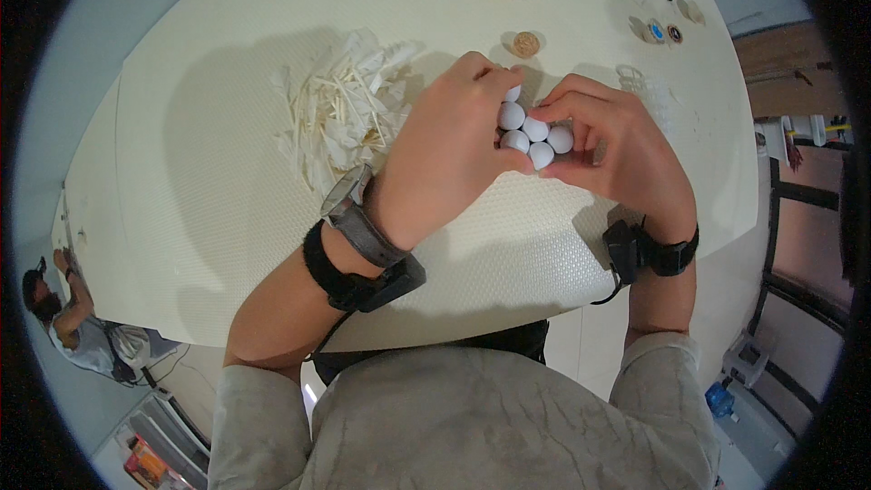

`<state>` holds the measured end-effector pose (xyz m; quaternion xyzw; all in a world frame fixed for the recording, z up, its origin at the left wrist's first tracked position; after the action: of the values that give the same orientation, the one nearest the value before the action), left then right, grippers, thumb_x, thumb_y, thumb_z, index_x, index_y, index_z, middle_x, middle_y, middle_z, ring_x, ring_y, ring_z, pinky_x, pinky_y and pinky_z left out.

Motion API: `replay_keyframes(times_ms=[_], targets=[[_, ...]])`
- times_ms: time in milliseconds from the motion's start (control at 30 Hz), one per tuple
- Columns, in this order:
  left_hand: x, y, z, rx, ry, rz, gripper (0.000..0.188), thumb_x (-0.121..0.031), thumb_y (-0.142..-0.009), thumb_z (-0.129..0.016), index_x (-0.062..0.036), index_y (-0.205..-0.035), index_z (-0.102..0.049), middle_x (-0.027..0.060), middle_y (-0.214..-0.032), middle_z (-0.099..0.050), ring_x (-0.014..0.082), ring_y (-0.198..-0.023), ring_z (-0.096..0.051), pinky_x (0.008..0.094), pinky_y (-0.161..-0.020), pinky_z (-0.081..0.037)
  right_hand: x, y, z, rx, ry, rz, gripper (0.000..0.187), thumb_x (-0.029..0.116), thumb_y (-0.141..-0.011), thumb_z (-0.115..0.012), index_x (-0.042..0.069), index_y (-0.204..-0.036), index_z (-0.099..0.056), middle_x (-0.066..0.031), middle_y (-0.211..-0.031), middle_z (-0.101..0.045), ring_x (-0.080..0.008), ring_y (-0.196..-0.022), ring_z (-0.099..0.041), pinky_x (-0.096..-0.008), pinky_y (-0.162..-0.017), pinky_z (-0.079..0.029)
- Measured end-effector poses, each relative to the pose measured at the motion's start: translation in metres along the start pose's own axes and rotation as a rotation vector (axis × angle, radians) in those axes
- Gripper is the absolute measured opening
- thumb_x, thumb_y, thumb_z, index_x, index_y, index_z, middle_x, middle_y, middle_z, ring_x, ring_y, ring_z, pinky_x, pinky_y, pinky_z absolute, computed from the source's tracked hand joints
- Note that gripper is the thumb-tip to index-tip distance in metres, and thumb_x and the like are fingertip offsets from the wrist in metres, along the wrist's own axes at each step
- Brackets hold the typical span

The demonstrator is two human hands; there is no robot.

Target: The person assembles shuttlecocks by inserting feathers into a base and then placing the assembly into a plastic sleeve.

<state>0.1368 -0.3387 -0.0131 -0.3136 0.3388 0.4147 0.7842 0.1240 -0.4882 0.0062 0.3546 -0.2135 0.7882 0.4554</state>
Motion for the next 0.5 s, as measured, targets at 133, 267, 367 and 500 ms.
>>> replay_keyframes(times_ms=[133,267,367,500], targets=[[-0.0009,-0.0008,-0.0009,0.013,0.009,0.013,0.071,-0.006,-0.065,-0.096,0.0043,-0.13,-0.069,0.0154,-0.109,-0.067,0.0238,-0.081,-0.072,0.0336,-0.075,-0.061,0.0,0.0007,-0.0003,0.008,0.013,0.016,0.04,0.002,-0.073,-0.091,0.002,-0.107,-0.07,-0.0063,-0.096,-0.066,-0.0175,-0.07,-0.064,-0.0302,-0.062,-0.053],[0.0007,-0.001,-0.0001,0.0,0.005,-0.004,0.072,-0.006,-0.065,-0.097,0.0038,-0.131,-0.069,0.0151,-0.109,-0.067,0.0239,-0.081,-0.072,0.0335,-0.074,-0.061,0.0015,0.0003,0.0001,0.001,0.014,0.022,0.04,0.003,-0.073,-0.092,0.003,-0.107,-0.07,-0.0062,-0.096,-0.066,-0.018,-0.07,-0.065,-0.0302,-0.062,-0.053],[0.0003,-0.0018,-0.0009,0.002,-0.004,-0.01,0.073,-0.007,-0.064,-0.097,0.0035,-0.131,-0.069,0.0148,-0.108,-0.067,0.0237,-0.08,-0.072,0.0334,-0.074,-0.061,0.0007,-0.0006,0.0,0.015,0.023,0.015,0.041,0.004,-0.073,-0.092,0.003,-0.107,-0.07,-0.0063,-0.095,-0.066,-0.0181,-0.071,-0.065,-0.0307,-0.062,-0.053],[-0.0007,-0.002,-0.0015,0.012,0.005,-0.005,0.073,-0.008,-0.064,-0.097,0.0036,-0.13,-0.069,0.0146,-0.108,-0.067,0.0237,-0.08,-0.071,0.0333,-0.074,-0.061,0.0033,-0.0005,-0.0003,0.008,0.03,0.011,0.041,0.003,-0.073,-0.092,0.003,-0.108,-0.07,-0.0066,-0.097,-0.068,-0.0185,-0.073,-0.067,-0.0309,-0.064,-0.055]])
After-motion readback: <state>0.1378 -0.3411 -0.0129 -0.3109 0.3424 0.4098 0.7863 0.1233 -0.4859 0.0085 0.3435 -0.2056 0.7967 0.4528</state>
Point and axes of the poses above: each hand's wrist, its own y-axis away from the middle knuckle, its own z-axis out of the back of the hand, x = y × z, the point moved 8 cm from there along -y, towards the middle knuckle
